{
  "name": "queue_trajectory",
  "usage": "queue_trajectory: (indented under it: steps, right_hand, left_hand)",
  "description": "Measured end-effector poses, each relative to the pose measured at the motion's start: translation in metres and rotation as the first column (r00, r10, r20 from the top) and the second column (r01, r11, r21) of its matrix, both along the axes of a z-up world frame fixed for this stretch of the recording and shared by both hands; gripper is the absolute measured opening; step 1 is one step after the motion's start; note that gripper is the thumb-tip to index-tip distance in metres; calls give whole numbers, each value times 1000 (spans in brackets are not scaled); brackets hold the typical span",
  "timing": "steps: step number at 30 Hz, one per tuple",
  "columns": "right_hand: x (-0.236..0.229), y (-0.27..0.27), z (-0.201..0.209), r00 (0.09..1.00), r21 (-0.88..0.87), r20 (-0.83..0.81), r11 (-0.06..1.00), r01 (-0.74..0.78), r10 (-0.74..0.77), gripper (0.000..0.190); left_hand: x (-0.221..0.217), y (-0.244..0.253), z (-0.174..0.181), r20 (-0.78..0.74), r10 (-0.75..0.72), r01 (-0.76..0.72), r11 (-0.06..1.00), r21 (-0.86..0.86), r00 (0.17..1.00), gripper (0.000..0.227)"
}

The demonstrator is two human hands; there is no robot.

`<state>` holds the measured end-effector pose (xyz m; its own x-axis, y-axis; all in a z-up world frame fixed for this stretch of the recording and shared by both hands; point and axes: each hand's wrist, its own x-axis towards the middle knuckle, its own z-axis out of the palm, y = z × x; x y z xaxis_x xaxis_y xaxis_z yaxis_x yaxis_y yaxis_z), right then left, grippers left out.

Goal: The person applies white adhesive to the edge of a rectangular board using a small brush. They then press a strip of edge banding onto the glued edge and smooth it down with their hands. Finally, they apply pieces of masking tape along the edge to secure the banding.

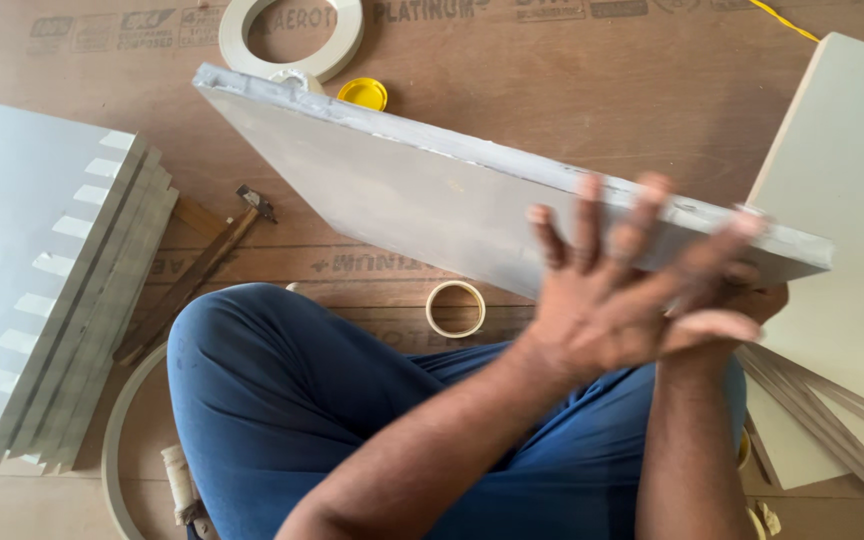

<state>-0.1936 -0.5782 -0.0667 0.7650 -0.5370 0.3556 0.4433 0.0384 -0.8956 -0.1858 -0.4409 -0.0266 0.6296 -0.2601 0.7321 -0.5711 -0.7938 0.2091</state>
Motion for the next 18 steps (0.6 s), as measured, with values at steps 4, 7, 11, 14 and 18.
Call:
queue_trajectory:
  steps: [4, 7, 11, 14, 18]
  right_hand:
    - [-3, -3, -12, 994, -156, 58, 983, 98, -90, 81]
    - [0, -1, -13, 989, -160, 67, 977, 143, -133, 79]
    - [-4, 2, -3, 994, -140, 51, 984, 106, -99, 83]
    - [-4, 0, -2, 994, -143, 61, 985, 97, -89, 82]
    - [-6, 8, 9, 996, -168, 53, 983, 76, -68, 82]
  left_hand:
    - [23, 57, 9, -115, 147, -131, 982, 135, 982, 93]
    - [0, 95, 24, -79, 104, -65, 916, 395, 991, 89]
    - [6, 172, 67, -198, 80, 50, 814, 578, 977, 87]
    - [94, 268, 136, -241, 329, -203, 879, 431, 913, 40]
    - [131, 298, 164, -509, 414, -255, 900, 353, 755, 61]
